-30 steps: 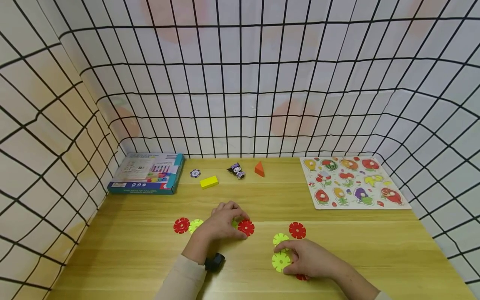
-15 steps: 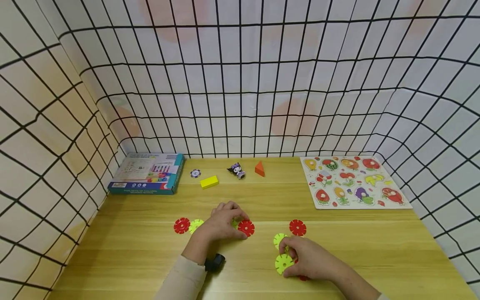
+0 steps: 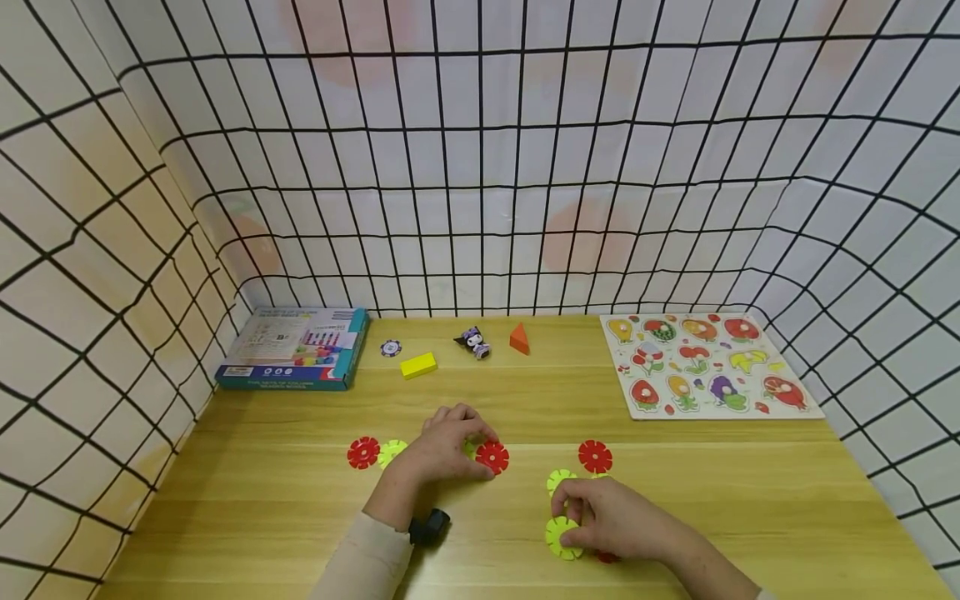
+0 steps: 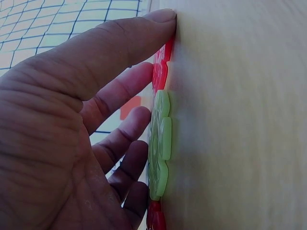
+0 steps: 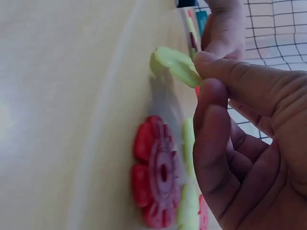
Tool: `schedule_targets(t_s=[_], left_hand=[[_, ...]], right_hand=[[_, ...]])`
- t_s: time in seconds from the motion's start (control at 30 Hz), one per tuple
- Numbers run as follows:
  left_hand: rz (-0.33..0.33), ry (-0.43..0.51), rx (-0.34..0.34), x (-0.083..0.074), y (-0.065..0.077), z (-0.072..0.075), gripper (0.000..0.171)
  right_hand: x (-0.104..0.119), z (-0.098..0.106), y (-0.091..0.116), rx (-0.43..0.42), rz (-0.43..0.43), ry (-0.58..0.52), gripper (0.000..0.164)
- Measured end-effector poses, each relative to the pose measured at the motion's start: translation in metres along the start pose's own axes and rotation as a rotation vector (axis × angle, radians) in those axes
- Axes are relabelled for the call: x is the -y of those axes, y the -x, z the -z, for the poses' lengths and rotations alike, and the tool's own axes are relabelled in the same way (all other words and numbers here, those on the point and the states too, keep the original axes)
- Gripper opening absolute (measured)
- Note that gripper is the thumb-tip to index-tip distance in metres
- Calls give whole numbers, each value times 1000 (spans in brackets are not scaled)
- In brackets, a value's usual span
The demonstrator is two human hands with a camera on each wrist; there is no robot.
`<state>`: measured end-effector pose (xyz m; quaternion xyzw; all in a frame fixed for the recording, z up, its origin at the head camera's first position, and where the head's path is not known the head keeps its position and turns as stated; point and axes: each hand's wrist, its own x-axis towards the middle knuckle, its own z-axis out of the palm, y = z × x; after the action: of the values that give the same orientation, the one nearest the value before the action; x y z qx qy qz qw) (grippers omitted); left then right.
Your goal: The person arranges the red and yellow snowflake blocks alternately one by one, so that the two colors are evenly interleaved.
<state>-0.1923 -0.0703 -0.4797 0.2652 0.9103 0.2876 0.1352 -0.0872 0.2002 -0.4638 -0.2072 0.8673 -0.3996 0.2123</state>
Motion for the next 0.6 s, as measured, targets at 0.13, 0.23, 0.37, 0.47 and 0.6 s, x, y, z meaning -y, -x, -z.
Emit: schedule_targets(t_s=[0.13, 0.23, 0.37, 0.47, 0.6], left_hand=[[-3, 0, -2, 1, 0, 0, 43], [-3, 2, -3, 1, 0, -1, 43], [-2, 6, 0, 1, 1, 0, 43], [-10, 8, 3, 1, 1, 1, 42], [-20, 9, 6, 1, 0, 1, 42]], right_hand=[[7, 7, -5, -9, -6, -58, 20], [12, 12, -12, -13, -27, -107, 20], [16, 17, -24, -61, -20, -137, 20], [17, 19, -35, -127, -32, -146, 20], [15, 18, -49, -204, -87, -100, 19]])
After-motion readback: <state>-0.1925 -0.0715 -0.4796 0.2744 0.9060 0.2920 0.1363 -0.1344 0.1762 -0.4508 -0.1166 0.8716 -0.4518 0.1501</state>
